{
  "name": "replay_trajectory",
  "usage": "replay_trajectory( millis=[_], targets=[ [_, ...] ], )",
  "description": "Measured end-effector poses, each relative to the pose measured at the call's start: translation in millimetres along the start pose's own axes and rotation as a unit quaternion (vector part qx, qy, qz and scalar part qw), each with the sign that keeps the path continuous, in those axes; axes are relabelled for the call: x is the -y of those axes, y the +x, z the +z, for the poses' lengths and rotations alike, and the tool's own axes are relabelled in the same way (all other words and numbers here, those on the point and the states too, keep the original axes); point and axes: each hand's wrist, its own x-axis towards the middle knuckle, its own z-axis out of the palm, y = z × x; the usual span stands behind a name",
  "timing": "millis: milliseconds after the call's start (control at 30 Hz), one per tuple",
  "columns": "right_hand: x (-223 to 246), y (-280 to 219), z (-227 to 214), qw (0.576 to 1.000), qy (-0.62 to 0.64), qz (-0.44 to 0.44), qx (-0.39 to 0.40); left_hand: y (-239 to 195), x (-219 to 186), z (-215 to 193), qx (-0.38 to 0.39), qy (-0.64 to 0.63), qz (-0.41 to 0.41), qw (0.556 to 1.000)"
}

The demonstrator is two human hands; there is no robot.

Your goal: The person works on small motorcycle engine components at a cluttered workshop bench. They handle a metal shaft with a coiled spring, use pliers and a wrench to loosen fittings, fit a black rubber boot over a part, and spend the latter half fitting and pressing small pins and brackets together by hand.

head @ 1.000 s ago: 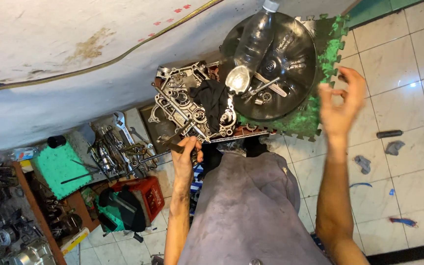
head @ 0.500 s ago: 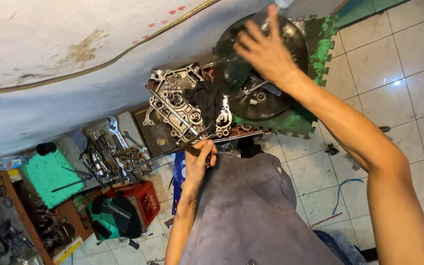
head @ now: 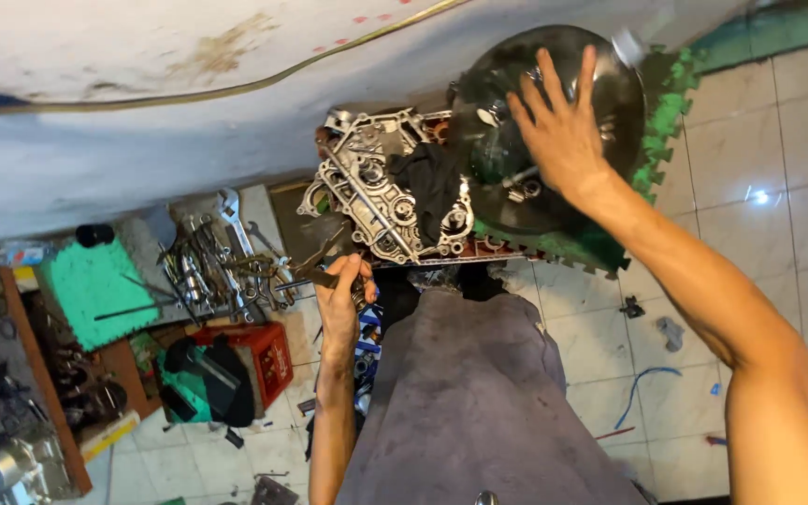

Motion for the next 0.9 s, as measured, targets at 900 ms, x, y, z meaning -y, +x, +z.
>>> replay_trajectory(
  millis=[900],
  targets=[
    [6.7, 58.2, -74.9, 0.813, 0.571, -0.112, -0.011, 2.2, 26.8, -5.7, 0.007, -0.039, -0.033, 0.999]
  ],
)
